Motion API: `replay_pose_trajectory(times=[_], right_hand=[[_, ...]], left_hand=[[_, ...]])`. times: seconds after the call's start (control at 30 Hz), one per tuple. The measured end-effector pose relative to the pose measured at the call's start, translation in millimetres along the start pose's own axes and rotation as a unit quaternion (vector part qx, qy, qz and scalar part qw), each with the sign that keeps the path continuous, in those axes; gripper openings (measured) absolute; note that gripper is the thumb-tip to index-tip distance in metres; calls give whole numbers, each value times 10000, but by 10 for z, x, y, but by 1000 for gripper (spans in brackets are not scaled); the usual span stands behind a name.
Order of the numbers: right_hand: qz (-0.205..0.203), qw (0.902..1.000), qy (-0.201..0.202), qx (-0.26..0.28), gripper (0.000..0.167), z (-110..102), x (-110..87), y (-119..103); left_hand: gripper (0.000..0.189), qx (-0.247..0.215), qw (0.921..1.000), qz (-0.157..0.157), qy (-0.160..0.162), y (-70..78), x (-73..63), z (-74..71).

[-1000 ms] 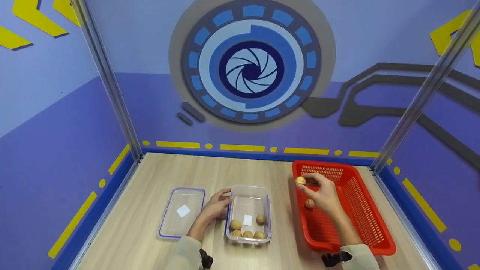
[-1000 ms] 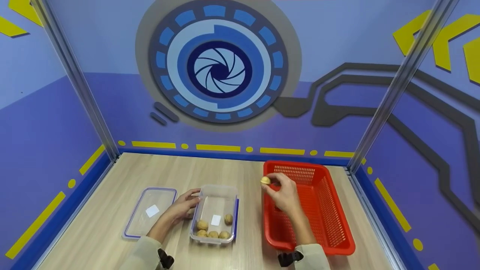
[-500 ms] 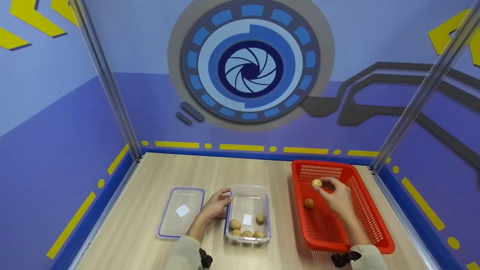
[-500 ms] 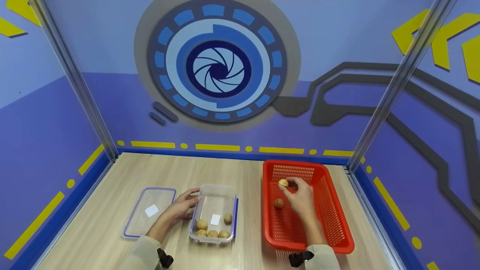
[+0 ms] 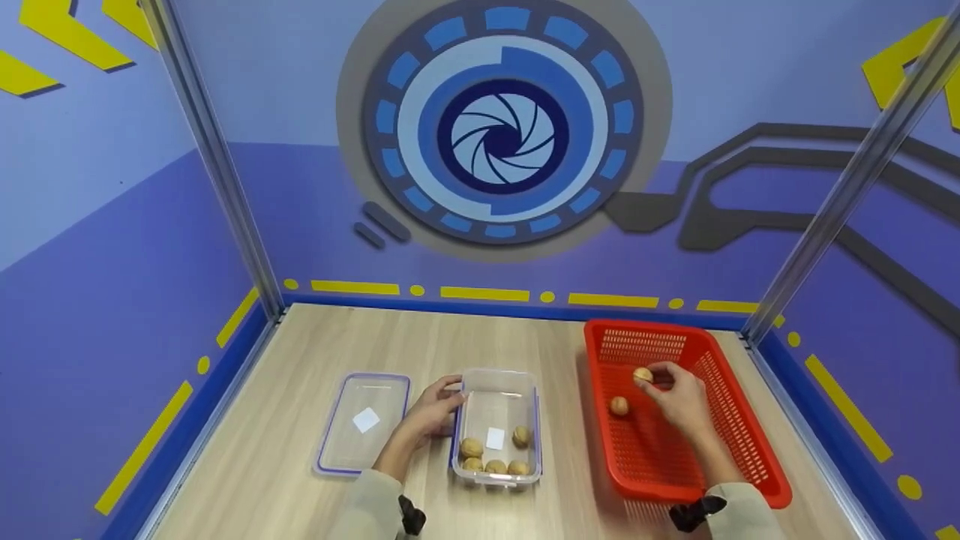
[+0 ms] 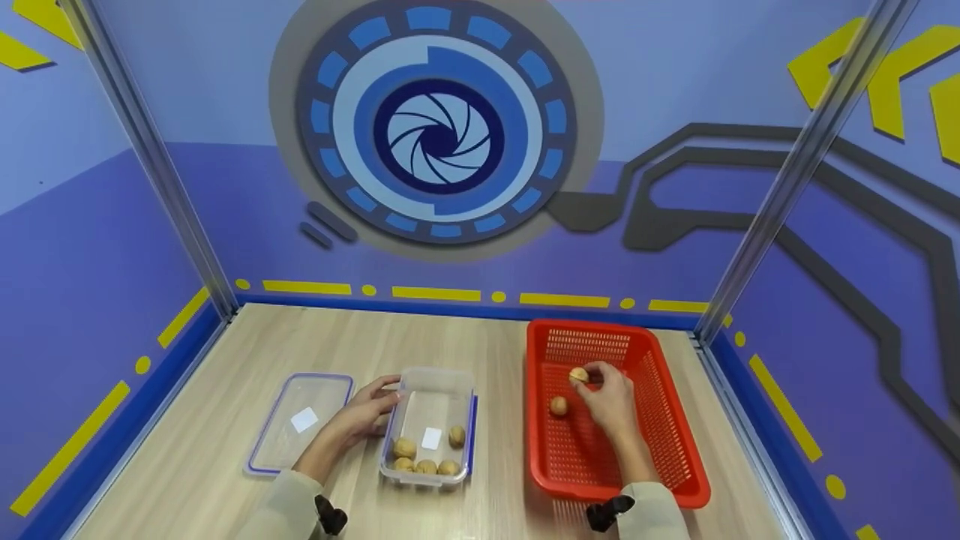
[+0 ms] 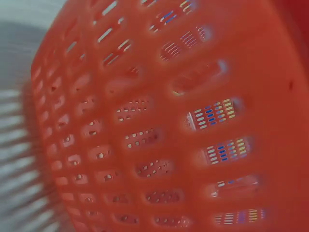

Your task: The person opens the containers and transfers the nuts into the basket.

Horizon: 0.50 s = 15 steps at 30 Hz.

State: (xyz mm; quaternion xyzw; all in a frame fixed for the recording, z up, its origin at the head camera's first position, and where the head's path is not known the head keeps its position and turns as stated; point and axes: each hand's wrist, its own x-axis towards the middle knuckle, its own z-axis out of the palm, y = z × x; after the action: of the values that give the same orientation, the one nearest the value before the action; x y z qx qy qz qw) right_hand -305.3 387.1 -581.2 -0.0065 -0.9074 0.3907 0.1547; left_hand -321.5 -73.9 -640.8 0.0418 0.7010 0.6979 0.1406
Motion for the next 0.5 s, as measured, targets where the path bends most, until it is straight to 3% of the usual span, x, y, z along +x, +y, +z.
replay_pose_trajectory(times=[0.27, 0.5], right_hand=[[178, 9994, -301, 68, 37, 6, -19, 73], [158, 9988, -461, -69, 28, 44, -13, 126]], left_hand=[[50, -58, 9999, 28, -92, -6, -5, -7], [49, -82, 9999, 49, -68, -11, 5, 11]])
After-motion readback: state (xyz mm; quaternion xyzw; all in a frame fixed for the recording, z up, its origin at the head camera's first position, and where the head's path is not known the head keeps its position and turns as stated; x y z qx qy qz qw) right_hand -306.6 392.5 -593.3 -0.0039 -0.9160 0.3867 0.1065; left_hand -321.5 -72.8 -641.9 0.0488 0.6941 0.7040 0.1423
